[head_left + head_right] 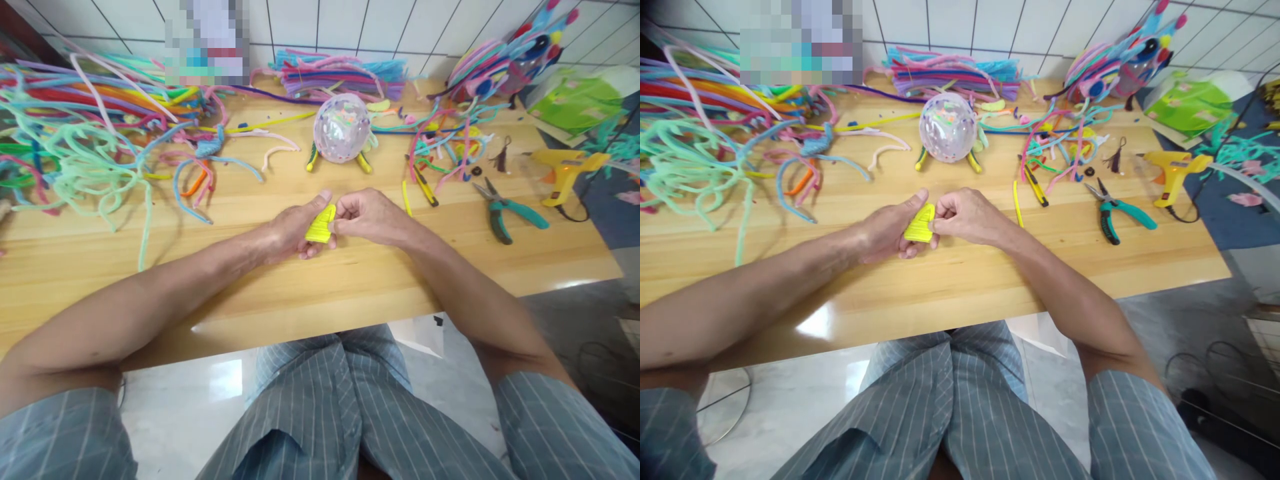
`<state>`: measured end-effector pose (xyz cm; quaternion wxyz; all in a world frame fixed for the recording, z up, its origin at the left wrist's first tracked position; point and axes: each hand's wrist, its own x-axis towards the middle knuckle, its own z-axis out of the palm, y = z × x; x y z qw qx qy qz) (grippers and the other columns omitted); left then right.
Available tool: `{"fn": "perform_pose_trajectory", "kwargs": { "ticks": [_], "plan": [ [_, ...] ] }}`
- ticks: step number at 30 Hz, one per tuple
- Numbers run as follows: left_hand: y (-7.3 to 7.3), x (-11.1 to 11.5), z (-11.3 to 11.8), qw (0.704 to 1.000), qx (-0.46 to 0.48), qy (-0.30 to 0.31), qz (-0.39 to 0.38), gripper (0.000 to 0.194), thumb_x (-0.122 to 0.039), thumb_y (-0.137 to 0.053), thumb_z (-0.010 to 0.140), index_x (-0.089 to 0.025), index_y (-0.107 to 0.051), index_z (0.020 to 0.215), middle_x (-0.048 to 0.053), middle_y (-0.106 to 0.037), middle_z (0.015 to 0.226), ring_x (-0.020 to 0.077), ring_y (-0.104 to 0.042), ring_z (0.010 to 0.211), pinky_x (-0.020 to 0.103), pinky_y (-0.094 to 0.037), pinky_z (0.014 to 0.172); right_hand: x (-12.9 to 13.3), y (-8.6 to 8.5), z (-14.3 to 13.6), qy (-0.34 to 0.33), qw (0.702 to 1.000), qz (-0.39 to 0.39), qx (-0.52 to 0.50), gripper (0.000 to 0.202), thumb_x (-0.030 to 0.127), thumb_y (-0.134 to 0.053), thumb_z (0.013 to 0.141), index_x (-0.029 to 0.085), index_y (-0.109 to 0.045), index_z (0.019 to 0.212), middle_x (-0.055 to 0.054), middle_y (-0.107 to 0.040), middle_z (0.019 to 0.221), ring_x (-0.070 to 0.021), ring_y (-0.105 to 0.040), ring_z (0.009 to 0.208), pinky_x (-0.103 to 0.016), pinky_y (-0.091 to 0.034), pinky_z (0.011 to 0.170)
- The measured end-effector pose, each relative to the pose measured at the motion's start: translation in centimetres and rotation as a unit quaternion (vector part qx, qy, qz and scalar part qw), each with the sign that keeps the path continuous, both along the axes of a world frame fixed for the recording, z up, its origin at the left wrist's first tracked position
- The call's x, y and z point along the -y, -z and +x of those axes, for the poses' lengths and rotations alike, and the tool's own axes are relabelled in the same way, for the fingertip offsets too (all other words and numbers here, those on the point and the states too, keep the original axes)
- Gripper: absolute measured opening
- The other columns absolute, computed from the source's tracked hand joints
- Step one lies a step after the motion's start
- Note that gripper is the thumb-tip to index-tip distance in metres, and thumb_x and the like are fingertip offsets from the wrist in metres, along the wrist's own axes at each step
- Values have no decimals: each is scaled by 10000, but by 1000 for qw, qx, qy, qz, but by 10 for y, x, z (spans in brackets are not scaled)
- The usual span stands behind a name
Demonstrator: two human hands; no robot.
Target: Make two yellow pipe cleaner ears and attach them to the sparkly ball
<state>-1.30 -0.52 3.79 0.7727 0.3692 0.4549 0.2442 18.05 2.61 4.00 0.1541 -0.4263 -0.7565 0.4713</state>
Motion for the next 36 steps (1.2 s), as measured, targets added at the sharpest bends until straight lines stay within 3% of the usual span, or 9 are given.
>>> {"fn": "perform_pose_trajectory", "kwargs": {
  "ticks": [5,12,17,27,31,36],
  "plan": [
    [-1,0,-1,1000,-3,13,3,680,-793,-501,1026,-153,-643,842,75,-690,635,108,-464,349,226,-303,345,0,-1,-1,1,1000,-3,3,111,229,-702,796,165,-764,729,2,-751,662,-104,-548,583,-260,-302,561],
    [-2,1,-2,1000,-23,12,3,611,-685,-460,1094,-142,-635,873,84,-710,645,108,-472,356,227,-343,366,0,-5,-1,-21,998,-58,-21,162,277,-692,808,155,-796,785,-26,-797,732,-100,-535,584,-258,-313,556],
    [0,-2,-3,999,10,35,-7,667,-781,-481,1039,-152,-638,885,85,-719,651,121,-495,357,232,-366,373,-2,-1,0,-18,997,-68,-35,137,276,-715,803,162,-763,747,-3,-754,676,-85,-482,548,-262,-304,543],
    [0,-4,-1,999,12,39,-13,742,-815,-447,1029,-116,-694,1053,103,-745,696,149,-536,373,249,-387,382,-6,-2,3,-52,989,-105,-93,151,312,-745,822,166,-748,783,-4,-732,644,-111,-564,590,-248,-386,559],
    [1,-2,-8,998,-35,20,54,724,-800,-498,1022,-119,-718,1130,62,-716,689,128,-466,362,257,-350,385,-8,-6,8,-27,990,-101,-96,150,308,-785,804,165,-740,805,8,-711,673,-111,-578,605,-242,-397,562],
    [-1,6,-21,961,-114,-98,232,505,-606,-664,1039,-186,-728,1313,16,-726,746,117,-537,487,224,-362,476,-13,-8,18,-8,992,-84,-94,149,303,-800,796,168,-739,805,25,-661,678,-106,-553,615,-244,-409,576]
  ]
}}
